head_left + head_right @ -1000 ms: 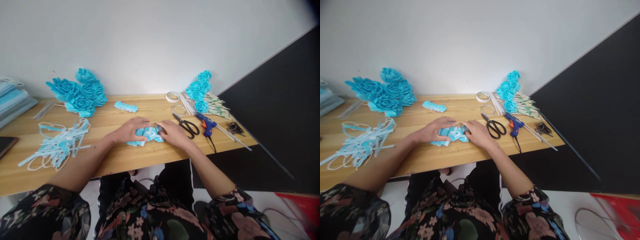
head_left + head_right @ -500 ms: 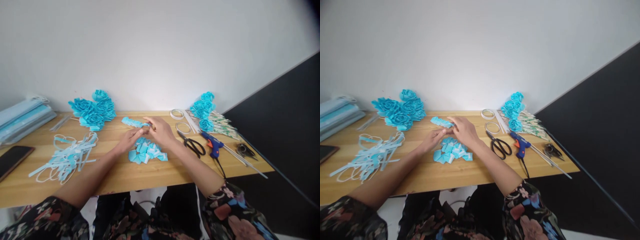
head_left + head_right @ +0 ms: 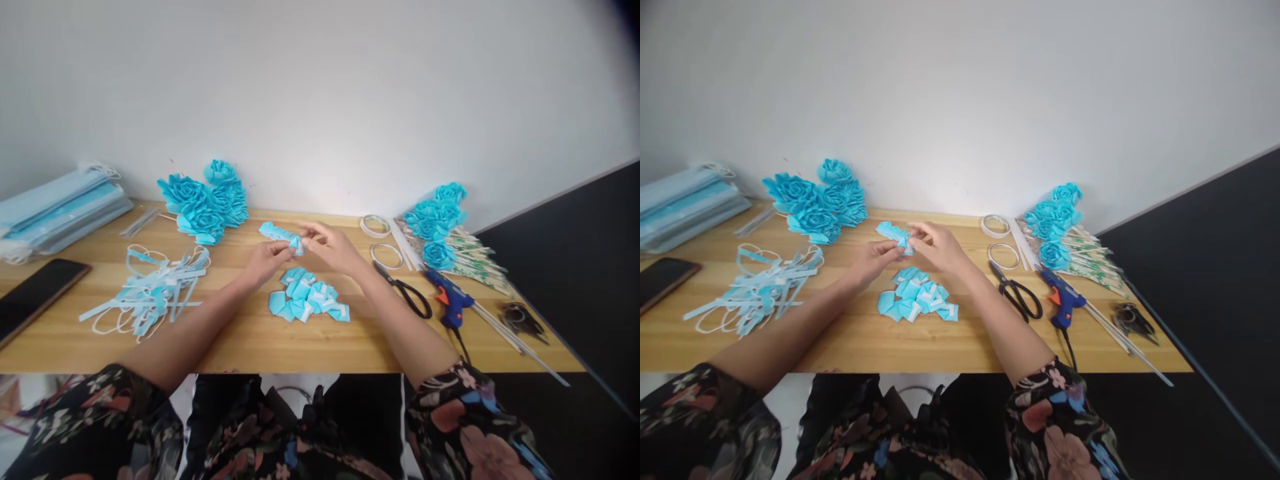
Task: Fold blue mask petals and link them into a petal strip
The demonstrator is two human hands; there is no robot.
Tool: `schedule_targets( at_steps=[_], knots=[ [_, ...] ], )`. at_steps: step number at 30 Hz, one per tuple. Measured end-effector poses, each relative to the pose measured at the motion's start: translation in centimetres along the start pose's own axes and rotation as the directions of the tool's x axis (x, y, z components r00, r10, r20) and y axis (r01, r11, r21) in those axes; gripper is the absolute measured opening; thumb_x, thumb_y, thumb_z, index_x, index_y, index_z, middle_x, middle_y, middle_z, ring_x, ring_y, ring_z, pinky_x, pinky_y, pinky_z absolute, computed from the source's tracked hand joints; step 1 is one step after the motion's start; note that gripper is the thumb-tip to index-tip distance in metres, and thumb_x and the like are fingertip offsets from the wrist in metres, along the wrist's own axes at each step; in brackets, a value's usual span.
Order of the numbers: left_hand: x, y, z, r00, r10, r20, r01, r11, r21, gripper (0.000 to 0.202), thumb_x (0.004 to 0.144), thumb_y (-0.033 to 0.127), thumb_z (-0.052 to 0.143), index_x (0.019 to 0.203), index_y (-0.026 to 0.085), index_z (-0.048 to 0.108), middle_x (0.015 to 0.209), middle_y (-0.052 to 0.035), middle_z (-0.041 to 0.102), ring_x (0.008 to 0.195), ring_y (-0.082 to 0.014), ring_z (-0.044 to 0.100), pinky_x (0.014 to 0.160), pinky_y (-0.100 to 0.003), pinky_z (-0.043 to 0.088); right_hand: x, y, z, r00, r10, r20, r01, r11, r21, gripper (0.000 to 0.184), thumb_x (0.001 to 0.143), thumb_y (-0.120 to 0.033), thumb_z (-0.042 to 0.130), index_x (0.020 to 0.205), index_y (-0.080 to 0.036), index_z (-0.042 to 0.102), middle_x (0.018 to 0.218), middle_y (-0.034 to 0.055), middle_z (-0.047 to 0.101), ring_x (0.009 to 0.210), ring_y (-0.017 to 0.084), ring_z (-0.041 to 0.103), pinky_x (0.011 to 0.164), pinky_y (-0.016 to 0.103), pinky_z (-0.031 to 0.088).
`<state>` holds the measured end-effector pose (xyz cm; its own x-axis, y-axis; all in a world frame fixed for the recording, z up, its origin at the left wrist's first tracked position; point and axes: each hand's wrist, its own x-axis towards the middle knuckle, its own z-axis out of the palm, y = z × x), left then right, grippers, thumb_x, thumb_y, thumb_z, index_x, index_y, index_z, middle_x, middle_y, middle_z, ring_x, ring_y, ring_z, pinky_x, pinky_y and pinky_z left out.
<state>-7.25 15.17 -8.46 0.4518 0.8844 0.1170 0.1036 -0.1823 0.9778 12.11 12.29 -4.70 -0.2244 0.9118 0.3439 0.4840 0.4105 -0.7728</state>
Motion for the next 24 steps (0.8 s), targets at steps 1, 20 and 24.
schedule_targets(
  at_steps=[1,20,24],
  knots=[
    [0.0,-0.1,0.1,1.000,0.008,0.018,-0.008,1.000,0.022,0.043,0.075,0.058,0.067,0.080,0.016,0.073,0.077,-0.0032,0.072,0.078,-0.0201,0.064,0.074,-0.030,0.051,-0.1,0.2,0.2,0.999,0.028,0.015,-0.029,0.999,0.036,0.038,0.086,-0.032,0.059,0.121,-0.018,0.067,0.103,0.0064,0.070,0.090,0.017,0.064,0.078,0.030,0.052],
    [0.1,-0.2,0.0,0.999,0.044,-0.006,-0.043,0.993,0.114,0.035,0.076,0.049,0.066,0.072,0.014,0.066,0.067,0.0005,0.061,0.064,-0.0114,0.051,0.061,-0.023,0.038,-1.9,1.7,2.9,0.965,0.221,-0.137,-0.133,0.872,0.470,0.037,0.090,-0.043,0.056,0.116,-0.020,0.067,0.083,0.0000,0.063,0.073,0.012,0.060,0.072,0.027,0.053],
    [0.0,0.1,0.0,0.999,0.039,0.024,-0.042,0.986,0.162,0.035,0.078,0.048,0.065,0.070,0.014,0.065,0.063,0.0015,0.056,0.059,-0.0092,0.044,0.056,-0.022,0.033,-1.9,1.8,3.0,0.978,0.191,-0.080,-0.141,0.897,0.419,0.043,0.085,-0.043,0.064,0.122,-0.022,0.064,0.092,0.0015,0.066,0.080,0.014,0.063,0.075,0.028,0.054]
  ],
)
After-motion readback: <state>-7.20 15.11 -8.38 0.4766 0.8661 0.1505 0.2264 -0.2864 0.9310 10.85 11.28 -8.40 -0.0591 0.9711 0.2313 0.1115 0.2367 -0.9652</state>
